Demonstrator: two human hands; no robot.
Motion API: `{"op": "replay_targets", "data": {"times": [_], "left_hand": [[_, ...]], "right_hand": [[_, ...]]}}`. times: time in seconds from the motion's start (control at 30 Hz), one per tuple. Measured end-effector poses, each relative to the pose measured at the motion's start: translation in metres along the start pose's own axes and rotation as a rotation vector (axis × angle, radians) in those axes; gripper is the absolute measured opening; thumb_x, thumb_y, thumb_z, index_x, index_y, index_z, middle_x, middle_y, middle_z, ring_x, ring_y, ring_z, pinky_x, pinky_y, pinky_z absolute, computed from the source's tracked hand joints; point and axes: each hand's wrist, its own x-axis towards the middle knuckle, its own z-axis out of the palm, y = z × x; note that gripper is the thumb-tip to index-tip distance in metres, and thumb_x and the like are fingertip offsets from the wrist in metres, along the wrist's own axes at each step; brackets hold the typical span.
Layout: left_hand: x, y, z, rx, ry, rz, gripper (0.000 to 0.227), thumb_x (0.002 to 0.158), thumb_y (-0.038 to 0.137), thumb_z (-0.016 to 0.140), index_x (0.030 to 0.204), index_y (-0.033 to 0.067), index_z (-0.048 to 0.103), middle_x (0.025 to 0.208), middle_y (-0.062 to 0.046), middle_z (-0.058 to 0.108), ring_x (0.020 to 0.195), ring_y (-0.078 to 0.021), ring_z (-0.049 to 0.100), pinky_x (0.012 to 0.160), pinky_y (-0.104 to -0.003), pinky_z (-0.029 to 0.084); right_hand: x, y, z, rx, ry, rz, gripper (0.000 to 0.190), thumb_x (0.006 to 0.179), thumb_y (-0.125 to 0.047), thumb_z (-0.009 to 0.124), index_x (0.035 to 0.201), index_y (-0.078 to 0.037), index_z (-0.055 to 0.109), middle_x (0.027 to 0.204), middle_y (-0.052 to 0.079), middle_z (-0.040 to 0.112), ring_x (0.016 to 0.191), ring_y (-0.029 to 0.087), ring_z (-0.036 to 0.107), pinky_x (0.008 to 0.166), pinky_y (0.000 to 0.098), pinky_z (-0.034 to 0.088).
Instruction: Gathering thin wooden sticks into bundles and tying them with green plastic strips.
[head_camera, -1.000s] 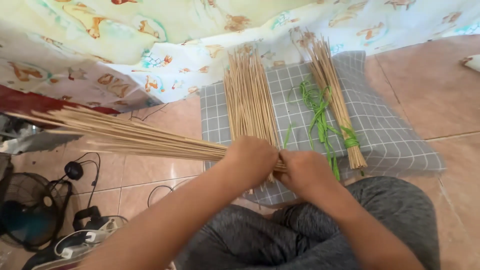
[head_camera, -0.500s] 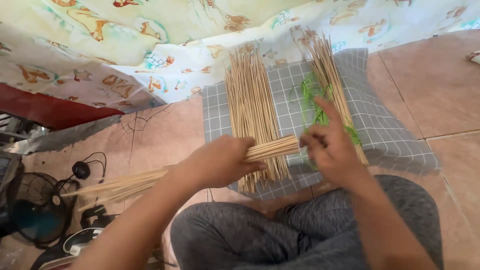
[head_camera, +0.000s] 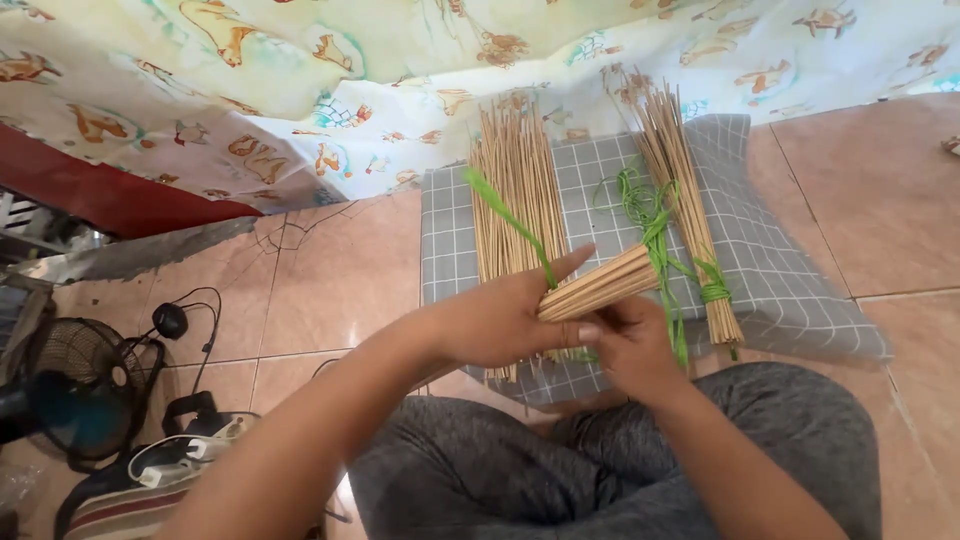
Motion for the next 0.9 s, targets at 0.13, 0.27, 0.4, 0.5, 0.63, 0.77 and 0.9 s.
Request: {"op": "replay_targets", "data": {"times": [0.13, 0.27, 0.4, 0.5, 0.63, 0.77, 0.9], "left_hand": [[0.015, -0.031, 0.001, -0.005, -0.013, 0.007, 0.059, 0.093, 0.045, 0.062, 0.128, -0.0024, 0.065, 0.087, -0.022, 0.072, 0.081, -0.0394, 0.071, 0.072, -0.050, 0.058], [0.004, -0.016, -0.010, -0.018, -0.022, -0.121, 0.050, 0.100, 0.033, 0.058, 0.127, -0.0087, 0.063, 0.067, -0.007, 0.057, 0.048, -0.0141, 0.052, 0.045, -0.024, 0.049], [-0.002, -0.027, -0.032, 0.118, 0.062, -0.218, 0.046, 0.099, 0.034, 0.062, 0.122, -0.0060, 0.068, 0.072, -0.010, 0.058, 0.054, -0.0178, 0.055, 0.048, -0.031, 0.050], [-0.007, -0.012, -0.041, 0.413, -0.037, -0.434, 0.039, 0.097, 0.050, 0.068, 0.090, 0.0131, 0.059, 0.077, -0.003, 0.058, 0.065, -0.0190, 0.053, 0.058, -0.036, 0.040], [0.005, -0.036, -0.027, 0.550, 0.026, -0.422, 0.031, 0.096, 0.039, 0.070, 0.107, 0.0108, 0.067, 0.101, -0.011, 0.073, 0.095, -0.0320, 0.069, 0.078, -0.047, 0.055], [0.007, -0.034, -0.005, 0.861, 0.037, -0.396, 0.017, 0.098, 0.008, 0.057, 0.110, 0.0154, 0.067, 0.082, -0.003, 0.067, 0.072, -0.0239, 0.068, 0.059, -0.040, 0.058], [0.010, -0.032, 0.040, 1.006, 0.028, -0.273, 0.015, 0.101, 0.017, 0.061, 0.096, 0.0199, 0.074, 0.087, 0.002, 0.073, 0.080, -0.0268, 0.074, 0.063, -0.042, 0.061]], "right_hand": [[0.004, -0.013, 0.003, -0.017, -0.040, 0.032, 0.034, 0.090, 0.000, 0.068, 0.124, 0.003, 0.069, 0.106, 0.025, 0.078, 0.103, 0.033, 0.070, 0.082, 0.0554, 0.058], [0.007, -0.046, 0.008, -0.264, -0.096, 0.200, 0.018, 0.092, -0.011, 0.068, 0.101, 0.003, 0.077, 0.069, 0.022, 0.075, 0.057, 0.025, 0.071, 0.056, 0.0422, 0.056], [-0.002, -0.068, -0.003, -0.443, -0.142, 0.411, 0.027, 0.097, -0.013, 0.062, 0.114, 0.001, 0.078, 0.081, 0.023, 0.083, 0.083, 0.019, 0.067, 0.073, 0.0456, 0.057], [-0.015, -0.071, -0.017, -0.811, -0.362, 0.546, 0.040, 0.099, -0.028, 0.053, 0.133, -0.025, 0.074, 0.052, -0.001, 0.065, 0.041, 0.013, 0.046, 0.048, 0.0294, 0.037], [-0.037, -0.097, -0.017, -1.213, -0.485, 0.169, 0.026, 0.096, -0.041, 0.056, 0.106, -0.024, 0.073, 0.077, 0.001, 0.078, 0.067, 0.030, 0.070, 0.058, 0.0491, 0.049], [-0.021, -0.157, -0.004, -1.214, -0.559, -0.236, 0.021, 0.091, -0.022, 0.064, 0.111, -0.017, 0.067, 0.078, 0.002, 0.071, 0.062, 0.027, 0.068, 0.052, 0.0448, 0.051], [0.046, -0.205, 0.001, -1.359, -0.556, -0.553, 0.012, 0.091, -0.015, 0.076, 0.102, -0.016, 0.071, 0.061, -0.003, 0.066, 0.047, 0.014, 0.063, 0.032, 0.0309, 0.051]]}}
